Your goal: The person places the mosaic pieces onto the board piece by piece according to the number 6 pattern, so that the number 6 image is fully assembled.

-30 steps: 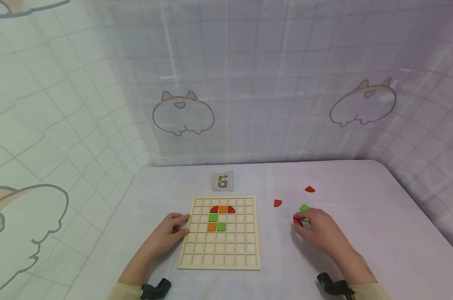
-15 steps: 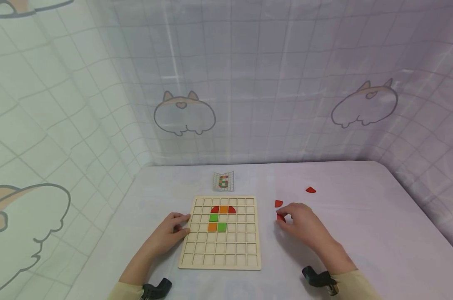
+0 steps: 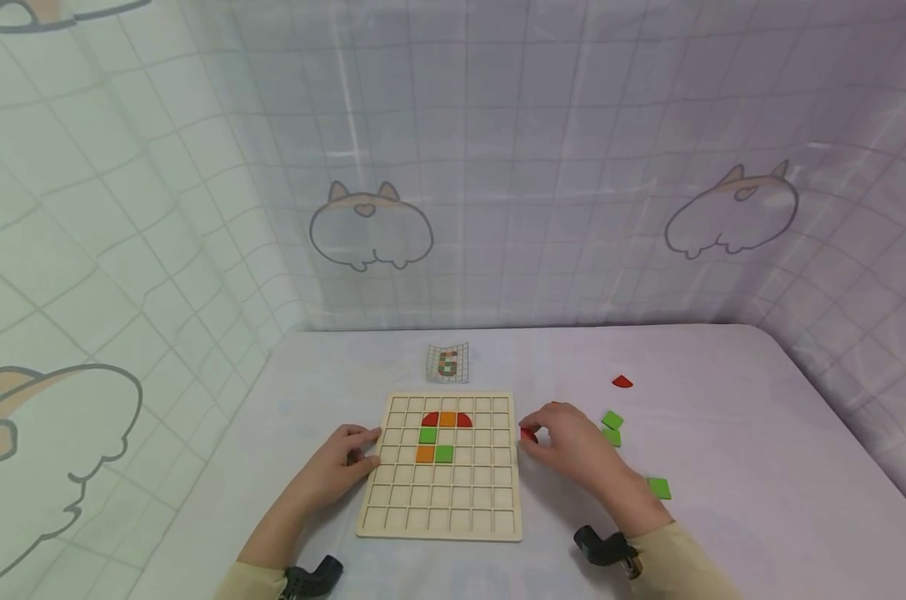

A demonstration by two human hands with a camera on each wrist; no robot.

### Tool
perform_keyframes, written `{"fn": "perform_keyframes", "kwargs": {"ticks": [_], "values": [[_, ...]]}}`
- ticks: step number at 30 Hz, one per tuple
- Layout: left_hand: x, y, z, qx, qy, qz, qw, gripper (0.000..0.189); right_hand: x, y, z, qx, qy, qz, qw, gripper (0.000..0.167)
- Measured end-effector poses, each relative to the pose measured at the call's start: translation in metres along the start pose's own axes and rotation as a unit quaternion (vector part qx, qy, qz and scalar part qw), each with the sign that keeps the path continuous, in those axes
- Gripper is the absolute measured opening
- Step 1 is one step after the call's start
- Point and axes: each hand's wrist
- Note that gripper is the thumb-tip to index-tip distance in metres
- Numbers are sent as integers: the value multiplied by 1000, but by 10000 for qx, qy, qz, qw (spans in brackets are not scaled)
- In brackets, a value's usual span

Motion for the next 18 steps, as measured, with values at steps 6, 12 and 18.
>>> {"fn": "perform_keyframes", "kwargs": {"ticks": [6, 12, 18], "values": [[0, 0, -1, 0, 4, 14, 10000, 52, 13, 12, 7, 111, 114, -164, 9997, 18], [-1, -1, -1, -18, 0, 19, 10000, 52, 24, 25, 16, 248, 43, -396, 9989, 16], [0, -1, 0, -31, 3, 65, 10000, 51, 35, 38, 27, 478, -73, -767, 9959, 18]]}}
Point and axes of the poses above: each hand's wrist, its own y-axis towards the middle knuckle, its own z-axis out of the palm, x = y × z, and after that the axes turned 14 degrees about x, right-handed
